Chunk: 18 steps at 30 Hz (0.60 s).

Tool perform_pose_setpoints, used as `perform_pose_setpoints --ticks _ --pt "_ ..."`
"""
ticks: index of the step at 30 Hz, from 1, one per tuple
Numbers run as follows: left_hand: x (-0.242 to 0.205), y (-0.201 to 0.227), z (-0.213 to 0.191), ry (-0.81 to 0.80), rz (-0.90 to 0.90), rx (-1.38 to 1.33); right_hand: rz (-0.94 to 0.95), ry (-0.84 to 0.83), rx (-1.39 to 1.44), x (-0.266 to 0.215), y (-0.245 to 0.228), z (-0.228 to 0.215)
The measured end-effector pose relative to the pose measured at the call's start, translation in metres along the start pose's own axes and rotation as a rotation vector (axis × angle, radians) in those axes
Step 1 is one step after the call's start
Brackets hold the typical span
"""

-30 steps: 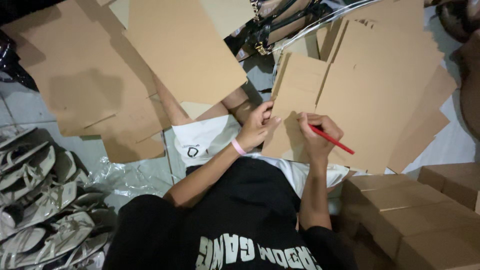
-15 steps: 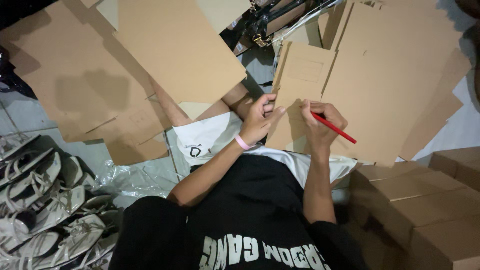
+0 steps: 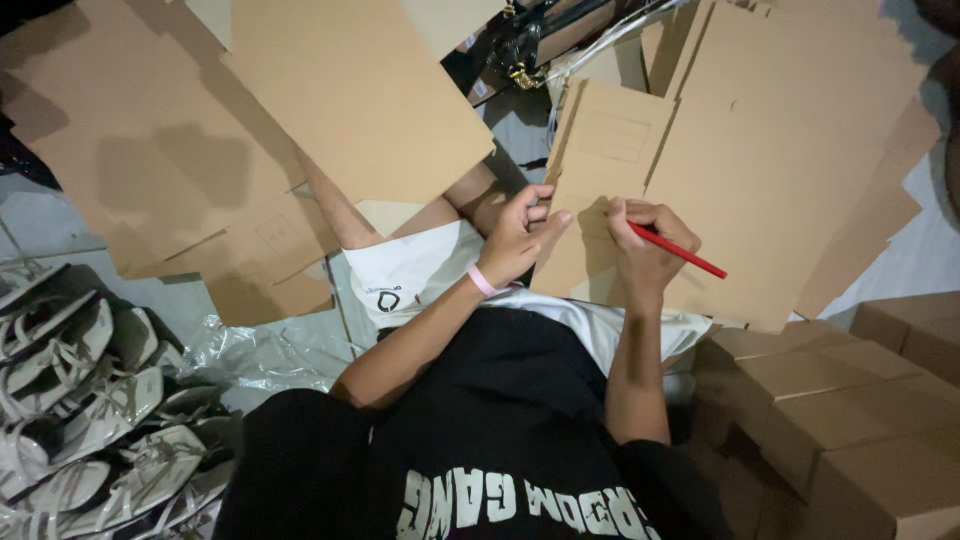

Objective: The person sits on the floor and uses a red pencil to mark rectangular outlines on flat cardboard pieces. They repeatedly pick up a piece, draw on it, and set it aside, working through a stack of cardboard surrounded by shoes and boxes.

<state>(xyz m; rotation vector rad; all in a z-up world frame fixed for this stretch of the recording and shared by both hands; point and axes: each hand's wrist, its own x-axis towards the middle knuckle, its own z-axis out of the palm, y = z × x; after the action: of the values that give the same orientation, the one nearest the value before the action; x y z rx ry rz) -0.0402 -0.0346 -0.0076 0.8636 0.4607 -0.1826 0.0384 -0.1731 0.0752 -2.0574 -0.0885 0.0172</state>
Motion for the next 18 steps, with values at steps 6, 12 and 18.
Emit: perform_pose_setpoints --ticks 6,12,18 --pt "0.001 0.002 -0.001 -0.016 0.002 -0.041 -0.026 -0.007 -0.051 0.0 -0.003 0.0" --pt "0.001 0.003 -0.002 -0.006 -0.006 0.004 -0.032 -0.025 -0.074 0.001 0.0 -0.003" --pt "0.002 0.003 -0.003 -0.022 -0.006 -0.014 0.039 -0.03 0.106 0.001 0.008 -0.009"
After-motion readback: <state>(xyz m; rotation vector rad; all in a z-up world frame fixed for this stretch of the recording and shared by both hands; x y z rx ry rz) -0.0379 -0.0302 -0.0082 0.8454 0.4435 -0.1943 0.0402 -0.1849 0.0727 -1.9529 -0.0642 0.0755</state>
